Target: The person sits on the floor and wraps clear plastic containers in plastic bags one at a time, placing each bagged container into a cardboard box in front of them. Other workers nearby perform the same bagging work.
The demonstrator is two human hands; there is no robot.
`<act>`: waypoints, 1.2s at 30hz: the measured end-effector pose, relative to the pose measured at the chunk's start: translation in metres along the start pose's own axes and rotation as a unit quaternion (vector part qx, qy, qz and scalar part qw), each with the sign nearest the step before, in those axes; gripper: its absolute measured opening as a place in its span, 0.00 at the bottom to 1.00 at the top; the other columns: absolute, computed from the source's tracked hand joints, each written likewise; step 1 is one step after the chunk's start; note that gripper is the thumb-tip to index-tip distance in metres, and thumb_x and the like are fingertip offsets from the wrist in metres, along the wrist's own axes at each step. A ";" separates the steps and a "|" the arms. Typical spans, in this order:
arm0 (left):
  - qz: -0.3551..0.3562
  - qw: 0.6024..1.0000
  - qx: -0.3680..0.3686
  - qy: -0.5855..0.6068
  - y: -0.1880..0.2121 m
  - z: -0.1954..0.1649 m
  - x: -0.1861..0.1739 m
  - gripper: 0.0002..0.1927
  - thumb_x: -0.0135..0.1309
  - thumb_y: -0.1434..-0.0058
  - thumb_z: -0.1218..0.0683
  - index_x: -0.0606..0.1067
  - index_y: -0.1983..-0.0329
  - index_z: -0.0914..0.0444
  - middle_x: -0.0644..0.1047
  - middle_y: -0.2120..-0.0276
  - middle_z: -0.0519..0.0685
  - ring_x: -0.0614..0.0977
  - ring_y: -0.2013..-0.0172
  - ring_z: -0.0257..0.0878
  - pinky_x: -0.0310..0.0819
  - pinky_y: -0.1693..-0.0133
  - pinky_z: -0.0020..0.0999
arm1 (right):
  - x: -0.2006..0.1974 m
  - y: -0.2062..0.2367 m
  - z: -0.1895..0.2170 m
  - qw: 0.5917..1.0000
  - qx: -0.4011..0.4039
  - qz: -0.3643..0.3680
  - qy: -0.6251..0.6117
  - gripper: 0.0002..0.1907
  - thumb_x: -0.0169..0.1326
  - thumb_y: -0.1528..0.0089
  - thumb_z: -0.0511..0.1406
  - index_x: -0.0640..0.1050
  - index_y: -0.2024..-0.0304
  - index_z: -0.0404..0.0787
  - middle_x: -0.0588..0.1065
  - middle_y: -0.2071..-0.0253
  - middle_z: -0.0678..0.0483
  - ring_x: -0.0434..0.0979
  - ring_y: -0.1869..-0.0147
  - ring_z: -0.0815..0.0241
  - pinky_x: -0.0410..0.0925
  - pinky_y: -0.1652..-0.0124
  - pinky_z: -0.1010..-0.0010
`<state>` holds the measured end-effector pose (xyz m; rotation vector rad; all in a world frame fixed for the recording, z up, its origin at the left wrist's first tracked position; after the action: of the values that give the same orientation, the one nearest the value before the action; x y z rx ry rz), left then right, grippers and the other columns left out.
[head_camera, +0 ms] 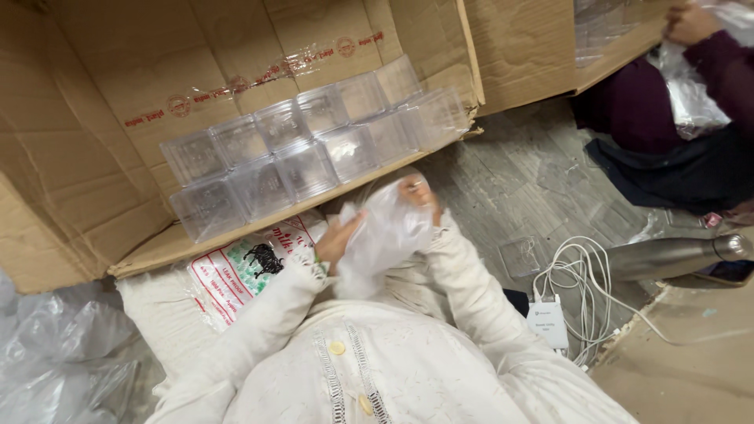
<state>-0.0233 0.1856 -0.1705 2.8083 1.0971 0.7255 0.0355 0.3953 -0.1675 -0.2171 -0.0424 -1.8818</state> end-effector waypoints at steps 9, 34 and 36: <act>0.113 0.993 -0.004 0.043 0.153 -0.056 -0.118 0.20 0.55 0.30 0.45 0.77 0.46 0.66 0.81 0.57 0.50 0.80 0.59 0.39 0.75 0.53 0.36 | 0.098 -0.049 0.019 0.897 -0.262 0.022 0.356 0.39 0.69 0.45 0.48 0.69 0.39 0.36 0.54 0.35 0.34 0.55 0.33 0.38 0.56 0.40 0.50; -0.674 0.473 -0.212 -0.527 0.413 -0.260 -0.391 0.27 0.65 0.30 0.42 0.76 0.51 0.73 0.80 0.52 0.64 0.80 0.53 0.62 0.73 0.44 0.51 | 0.227 -0.044 0.088 0.792 -0.250 -0.067 0.553 0.53 0.70 0.49 0.58 0.61 0.31 0.46 0.56 0.32 0.32 0.58 0.32 0.27 0.59 0.41 0.37; -0.645 0.463 0.106 -0.598 0.391 -0.251 -0.322 0.28 0.65 0.30 0.42 0.76 0.51 0.73 0.80 0.52 0.65 0.80 0.52 0.64 0.73 0.44 0.52 | 0.221 -0.029 0.110 0.827 -0.287 -0.033 0.482 0.48 0.68 0.43 0.54 0.62 0.29 0.43 0.57 0.28 0.37 0.59 0.26 0.35 0.59 0.32 0.45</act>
<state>-0.0924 -0.3486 -0.0001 0.8955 2.0442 -1.3002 -0.0438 0.2127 -0.0191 0.3604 1.2306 -1.8288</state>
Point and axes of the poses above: each hand's wrist, its own y-axis away from the middle knuckle, its own x-axis out of the palm, z = x × y, the point moved 5 cm from there along -y, towards the middle knuckle
